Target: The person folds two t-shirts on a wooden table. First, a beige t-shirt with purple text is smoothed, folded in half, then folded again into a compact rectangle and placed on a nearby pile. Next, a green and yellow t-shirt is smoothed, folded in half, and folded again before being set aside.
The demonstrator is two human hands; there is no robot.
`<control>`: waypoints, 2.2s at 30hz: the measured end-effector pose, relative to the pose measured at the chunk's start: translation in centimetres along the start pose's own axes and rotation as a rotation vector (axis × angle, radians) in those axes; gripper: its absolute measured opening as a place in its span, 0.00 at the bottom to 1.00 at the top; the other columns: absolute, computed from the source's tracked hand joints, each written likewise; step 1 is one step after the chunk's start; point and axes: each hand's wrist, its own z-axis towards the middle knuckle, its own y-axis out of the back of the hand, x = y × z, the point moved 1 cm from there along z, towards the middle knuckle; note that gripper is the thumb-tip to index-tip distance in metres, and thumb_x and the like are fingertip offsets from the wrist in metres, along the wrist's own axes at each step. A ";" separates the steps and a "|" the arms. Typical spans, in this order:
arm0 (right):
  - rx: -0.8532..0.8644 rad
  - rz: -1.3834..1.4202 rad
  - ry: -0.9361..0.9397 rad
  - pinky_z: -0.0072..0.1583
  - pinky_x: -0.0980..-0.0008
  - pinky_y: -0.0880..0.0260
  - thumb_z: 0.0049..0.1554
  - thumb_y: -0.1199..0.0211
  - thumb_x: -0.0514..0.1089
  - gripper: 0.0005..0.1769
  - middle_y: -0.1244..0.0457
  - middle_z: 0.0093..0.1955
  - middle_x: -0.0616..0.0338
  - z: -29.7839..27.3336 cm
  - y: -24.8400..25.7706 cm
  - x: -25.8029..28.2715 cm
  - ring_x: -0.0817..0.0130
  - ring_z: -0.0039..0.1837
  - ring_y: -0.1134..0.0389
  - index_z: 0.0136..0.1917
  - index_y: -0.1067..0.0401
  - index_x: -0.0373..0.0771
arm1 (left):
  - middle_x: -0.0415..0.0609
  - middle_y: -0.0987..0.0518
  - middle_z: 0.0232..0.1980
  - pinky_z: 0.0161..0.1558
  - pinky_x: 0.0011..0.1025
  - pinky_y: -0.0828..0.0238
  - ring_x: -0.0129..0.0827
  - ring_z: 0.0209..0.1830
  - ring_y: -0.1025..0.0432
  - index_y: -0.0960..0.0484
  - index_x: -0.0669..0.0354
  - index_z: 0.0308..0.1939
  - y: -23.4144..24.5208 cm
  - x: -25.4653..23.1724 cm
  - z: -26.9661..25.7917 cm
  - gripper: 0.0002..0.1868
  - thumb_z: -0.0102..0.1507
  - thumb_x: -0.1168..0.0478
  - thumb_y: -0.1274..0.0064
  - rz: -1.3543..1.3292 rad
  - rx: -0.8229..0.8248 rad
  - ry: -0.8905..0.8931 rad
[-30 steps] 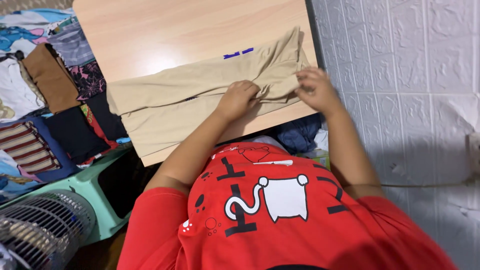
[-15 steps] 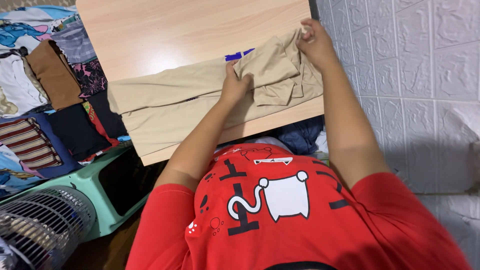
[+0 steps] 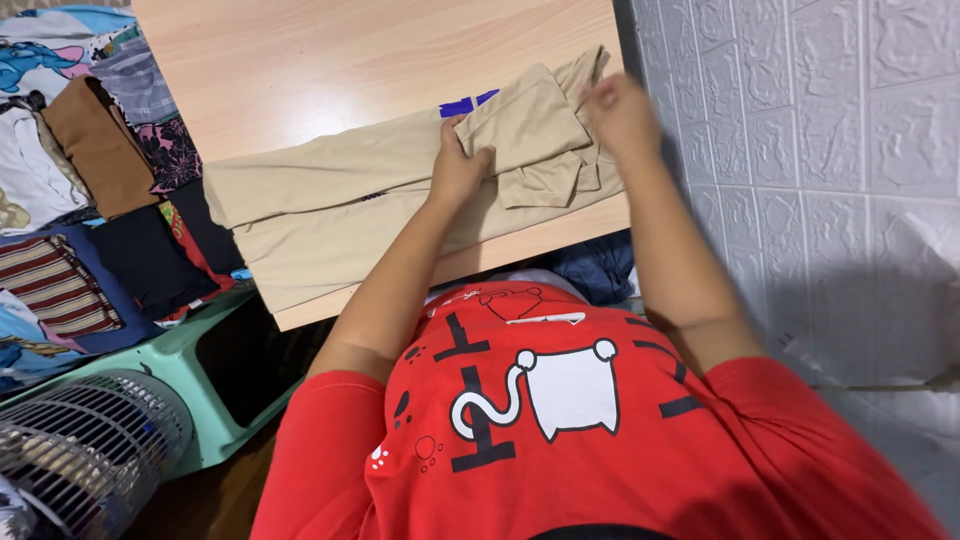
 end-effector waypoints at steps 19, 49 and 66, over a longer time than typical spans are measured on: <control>0.286 0.102 -0.059 0.53 0.64 0.29 0.62 0.37 0.40 0.10 0.31 0.49 0.54 -3.9 6.8 -4.3 0.59 0.51 0.29 0.57 0.22 0.41 | 0.51 0.20 0.46 0.49 0.43 0.30 0.48 0.49 0.26 0.17 0.55 0.45 3.0 -5.2 -7.5 0.09 0.63 0.58 0.43 0.628 0.097 -0.373; 0.393 0.639 -0.227 0.67 0.71 0.32 0.63 0.36 0.32 0.08 0.31 0.62 0.48 -10.5 8.7 -9.6 0.70 0.64 0.30 0.49 0.34 0.40 | 0.39 0.18 0.49 0.61 0.49 0.41 0.39 0.57 0.28 0.11 0.43 0.41 37.1 4.3 -24.0 0.11 0.56 0.51 0.38 1.227 -0.097 -0.063; 0.253 -0.159 -0.363 0.42 0.64 0.31 0.61 0.27 0.57 0.26 0.33 0.41 0.48 -2.2 -1.1 3.3 0.63 0.40 0.31 0.47 0.29 0.31 | 0.44 0.19 0.37 0.32 0.29 0.33 0.28 0.30 0.28 0.16 0.64 0.48 38.0 19.7 -5.6 0.28 0.70 0.40 0.55 -0.182 -0.437 0.571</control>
